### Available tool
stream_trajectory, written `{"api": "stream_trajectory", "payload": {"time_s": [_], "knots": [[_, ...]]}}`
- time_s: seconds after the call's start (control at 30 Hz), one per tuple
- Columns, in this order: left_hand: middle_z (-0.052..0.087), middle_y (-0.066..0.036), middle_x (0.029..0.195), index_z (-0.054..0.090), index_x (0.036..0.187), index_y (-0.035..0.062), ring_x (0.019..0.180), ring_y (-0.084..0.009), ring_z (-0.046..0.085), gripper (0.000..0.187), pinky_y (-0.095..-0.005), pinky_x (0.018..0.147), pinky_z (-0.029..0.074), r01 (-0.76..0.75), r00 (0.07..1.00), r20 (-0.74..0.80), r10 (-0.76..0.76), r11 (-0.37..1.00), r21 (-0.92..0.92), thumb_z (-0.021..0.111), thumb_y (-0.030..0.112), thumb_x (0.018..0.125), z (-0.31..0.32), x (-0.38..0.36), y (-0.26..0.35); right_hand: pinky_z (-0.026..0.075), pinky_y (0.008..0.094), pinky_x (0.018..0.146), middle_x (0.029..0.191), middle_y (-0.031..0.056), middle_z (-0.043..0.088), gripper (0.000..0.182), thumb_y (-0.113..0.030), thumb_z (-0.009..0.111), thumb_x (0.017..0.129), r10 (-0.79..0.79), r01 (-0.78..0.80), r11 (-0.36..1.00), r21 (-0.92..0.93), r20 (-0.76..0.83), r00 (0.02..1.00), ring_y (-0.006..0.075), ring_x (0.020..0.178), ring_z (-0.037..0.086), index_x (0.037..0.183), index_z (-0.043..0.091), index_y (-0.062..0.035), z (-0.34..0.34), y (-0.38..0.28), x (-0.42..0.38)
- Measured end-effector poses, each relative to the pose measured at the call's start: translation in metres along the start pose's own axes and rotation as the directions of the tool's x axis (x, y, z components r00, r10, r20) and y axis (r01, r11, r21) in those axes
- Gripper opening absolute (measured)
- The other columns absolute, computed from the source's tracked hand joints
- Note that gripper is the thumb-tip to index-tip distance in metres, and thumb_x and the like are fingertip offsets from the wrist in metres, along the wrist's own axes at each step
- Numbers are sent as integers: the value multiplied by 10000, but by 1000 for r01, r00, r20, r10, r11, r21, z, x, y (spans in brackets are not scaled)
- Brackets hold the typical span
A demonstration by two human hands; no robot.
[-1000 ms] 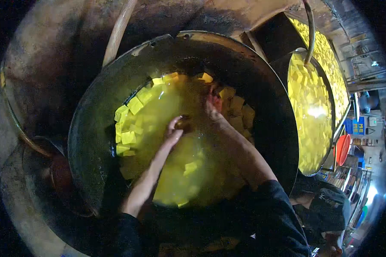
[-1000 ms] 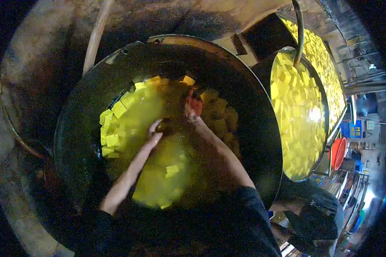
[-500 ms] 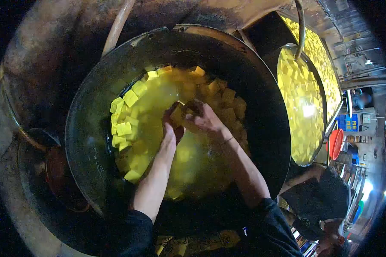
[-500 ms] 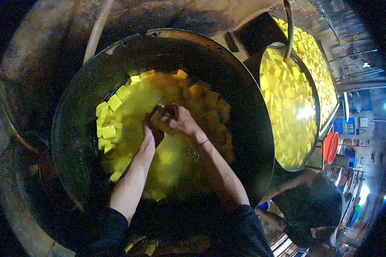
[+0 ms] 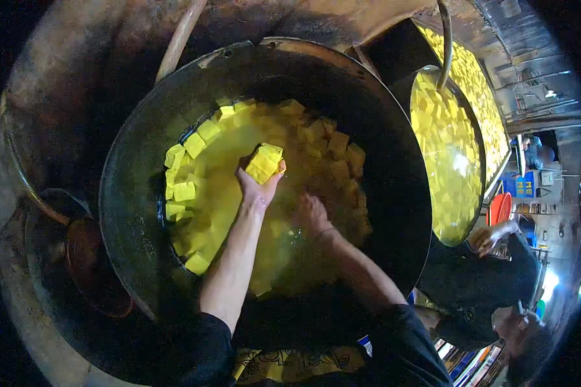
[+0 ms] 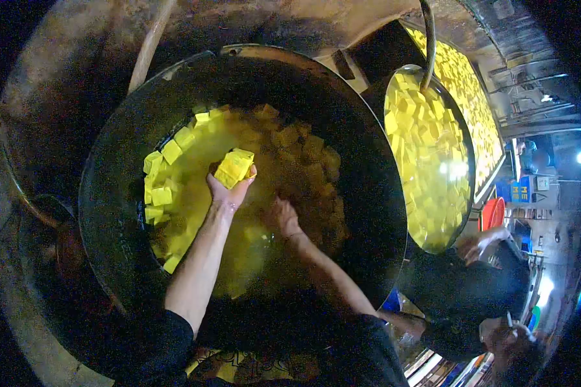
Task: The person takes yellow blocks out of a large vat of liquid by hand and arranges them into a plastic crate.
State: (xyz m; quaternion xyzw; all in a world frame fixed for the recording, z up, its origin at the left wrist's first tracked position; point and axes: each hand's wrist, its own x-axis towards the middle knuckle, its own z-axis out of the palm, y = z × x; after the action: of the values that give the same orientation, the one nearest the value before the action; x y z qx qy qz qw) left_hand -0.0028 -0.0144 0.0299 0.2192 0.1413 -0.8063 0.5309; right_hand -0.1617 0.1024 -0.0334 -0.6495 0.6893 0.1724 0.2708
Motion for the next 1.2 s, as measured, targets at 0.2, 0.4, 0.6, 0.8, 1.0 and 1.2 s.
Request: {"api": "stream_trajectory", "payload": {"time_s": [0.2,0.4,0.6,0.8,1.0,1.2], "knots": [[624,-125,978,603,983,66,913,-335,543,405,-487,780,430,7,996,89,-12,998,55,391,379,839,3,-5,16,427,369,910,1088,156,589,445,-290,472,887,102,277,816,508,-598,795,327,1035,537,1241,467,-20,167,18,94],[626,-130,998,601,1006,70,935,-345,547,457,-512,807,427,-2,997,71,-3,997,73,357,418,839,-3,-5,26,439,319,867,1043,68,596,445,-274,584,842,-255,259,50,964,-239,937,198,963,554,1195,479,-23,-54,6,-15],[623,-126,1072,577,1117,57,954,-310,602,534,-471,834,494,19,999,-48,-11,984,175,323,459,874,8,-14,-3,440,275,812,967,51,574,529,-374,706,762,-276,363,110,925,-322,906,131,899,544,1102,497,-28,-170,-28,-80],[620,-73,959,581,1059,82,882,-231,609,387,-390,779,502,-34,976,213,-41,940,340,380,373,899,44,-58,-47,433,364,849,1081,173,541,637,-132,814,625,-97,346,603,718,-365,926,227,987,528,1154,479,-12,-206,-52,-143],[611,-64,963,570,1064,90,891,-217,602,402,-378,804,493,295,863,302,-405,890,348,383,408,904,88,-99,-110,165,523,1090,1455,270,123,1190,-476,840,474,62,119,956,269,-580,812,439,1352,117,1418,217,-107,-217,-24,-206],[560,-101,979,544,1034,51,1006,-213,527,483,-360,891,427,296,914,37,-403,728,618,408,497,906,177,-253,-205,321,388,1038,1283,158,427,1012,-404,795,510,30,440,299,847,-469,883,260,1236,390,1340,318,-78,-203,41,-352]]}}
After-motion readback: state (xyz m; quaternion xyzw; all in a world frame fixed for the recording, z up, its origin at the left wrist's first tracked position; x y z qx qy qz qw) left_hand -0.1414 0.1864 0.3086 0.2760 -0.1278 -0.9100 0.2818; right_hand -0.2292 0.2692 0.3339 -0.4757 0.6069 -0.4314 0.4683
